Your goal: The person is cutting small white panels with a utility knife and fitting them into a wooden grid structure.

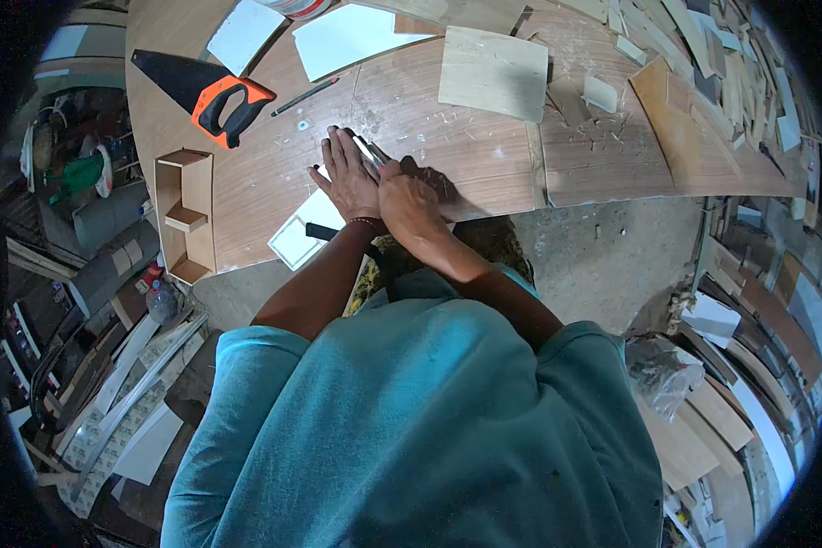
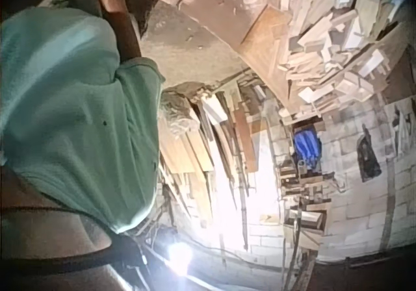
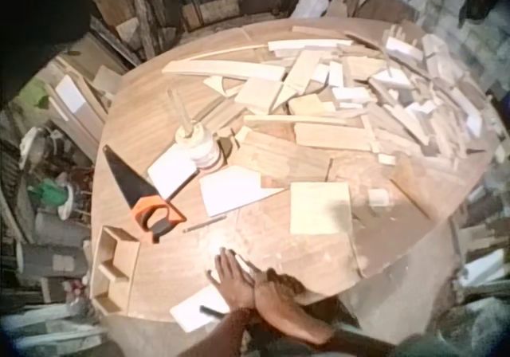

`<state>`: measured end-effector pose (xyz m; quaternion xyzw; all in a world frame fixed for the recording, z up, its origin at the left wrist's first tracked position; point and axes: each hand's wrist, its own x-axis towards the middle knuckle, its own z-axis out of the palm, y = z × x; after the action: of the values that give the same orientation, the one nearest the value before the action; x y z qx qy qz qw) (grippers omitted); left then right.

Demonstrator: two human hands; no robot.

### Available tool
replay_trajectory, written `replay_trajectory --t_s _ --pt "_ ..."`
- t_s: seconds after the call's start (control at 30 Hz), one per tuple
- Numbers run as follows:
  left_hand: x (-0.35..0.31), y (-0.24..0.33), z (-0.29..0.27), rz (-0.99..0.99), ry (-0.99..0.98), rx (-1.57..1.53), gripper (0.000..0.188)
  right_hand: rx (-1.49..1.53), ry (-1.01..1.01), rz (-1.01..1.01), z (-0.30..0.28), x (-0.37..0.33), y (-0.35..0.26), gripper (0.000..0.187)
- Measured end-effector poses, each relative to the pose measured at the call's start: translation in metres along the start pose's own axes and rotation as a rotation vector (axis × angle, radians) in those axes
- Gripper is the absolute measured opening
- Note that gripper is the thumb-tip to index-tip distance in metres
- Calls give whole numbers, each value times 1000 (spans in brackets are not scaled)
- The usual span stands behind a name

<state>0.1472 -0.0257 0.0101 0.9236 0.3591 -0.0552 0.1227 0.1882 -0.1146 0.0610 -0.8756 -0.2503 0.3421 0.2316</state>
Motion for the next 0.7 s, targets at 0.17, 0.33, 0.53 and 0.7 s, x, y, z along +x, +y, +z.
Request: replay_trajectory --t_s 0.17,0.33,0.53,0.7 --pt "-2 6 -10 6 23 29 56 -5 -93 -7 0 -31 17 21" --pt "-2 4 -3 23 62 73 56 -63 -85 65 12 -48 31 26" --pt "-1 5 -4 17 60 23 56 9 -90 103 5 -52 29 27" --pt "-2 3 -5 21 48 41 55 5 -182 97 -9 -48 26 24"
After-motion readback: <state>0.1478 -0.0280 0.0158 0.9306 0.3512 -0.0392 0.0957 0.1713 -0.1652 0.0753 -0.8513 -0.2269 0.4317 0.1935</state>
